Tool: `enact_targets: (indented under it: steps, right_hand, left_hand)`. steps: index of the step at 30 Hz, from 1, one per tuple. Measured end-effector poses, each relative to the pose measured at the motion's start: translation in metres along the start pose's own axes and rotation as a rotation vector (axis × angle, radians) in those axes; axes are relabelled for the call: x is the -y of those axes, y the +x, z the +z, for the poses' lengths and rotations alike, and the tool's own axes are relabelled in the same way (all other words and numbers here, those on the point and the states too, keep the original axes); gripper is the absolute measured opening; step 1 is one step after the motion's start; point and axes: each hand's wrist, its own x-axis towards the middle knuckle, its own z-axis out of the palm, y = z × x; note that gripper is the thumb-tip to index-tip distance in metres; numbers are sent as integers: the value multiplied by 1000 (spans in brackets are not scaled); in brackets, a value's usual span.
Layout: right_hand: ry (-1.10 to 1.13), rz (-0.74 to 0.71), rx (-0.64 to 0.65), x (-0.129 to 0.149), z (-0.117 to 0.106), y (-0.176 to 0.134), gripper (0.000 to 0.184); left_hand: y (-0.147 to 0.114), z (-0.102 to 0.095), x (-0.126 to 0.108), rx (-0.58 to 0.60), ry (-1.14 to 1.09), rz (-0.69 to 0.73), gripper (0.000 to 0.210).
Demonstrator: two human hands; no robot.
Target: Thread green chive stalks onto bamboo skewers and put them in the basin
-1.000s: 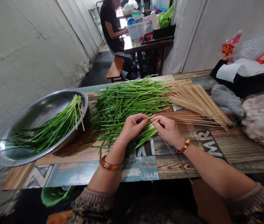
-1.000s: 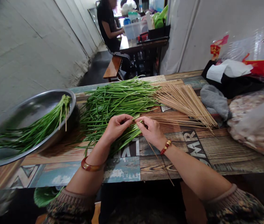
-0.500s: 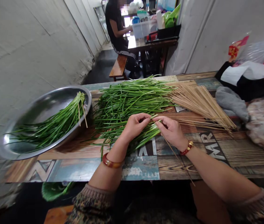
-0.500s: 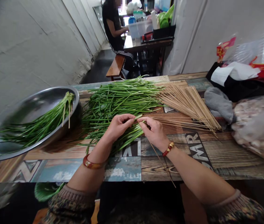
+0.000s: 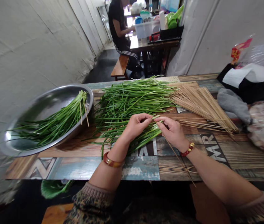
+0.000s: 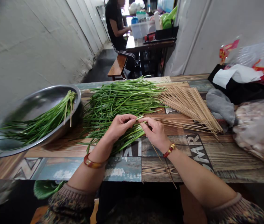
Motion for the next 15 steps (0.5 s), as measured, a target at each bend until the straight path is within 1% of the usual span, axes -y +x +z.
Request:
enact_targets:
  steps: [7, 15]
  right_hand:
    - [17, -2, 1, 2, 0, -1, 25]
    - [-19, -18, -8, 1, -1, -1, 26]
  left_hand:
    - [0, -1, 4, -7, -41, 0, 22]
    - [0, -1, 1, 2, -30, -25, 24]
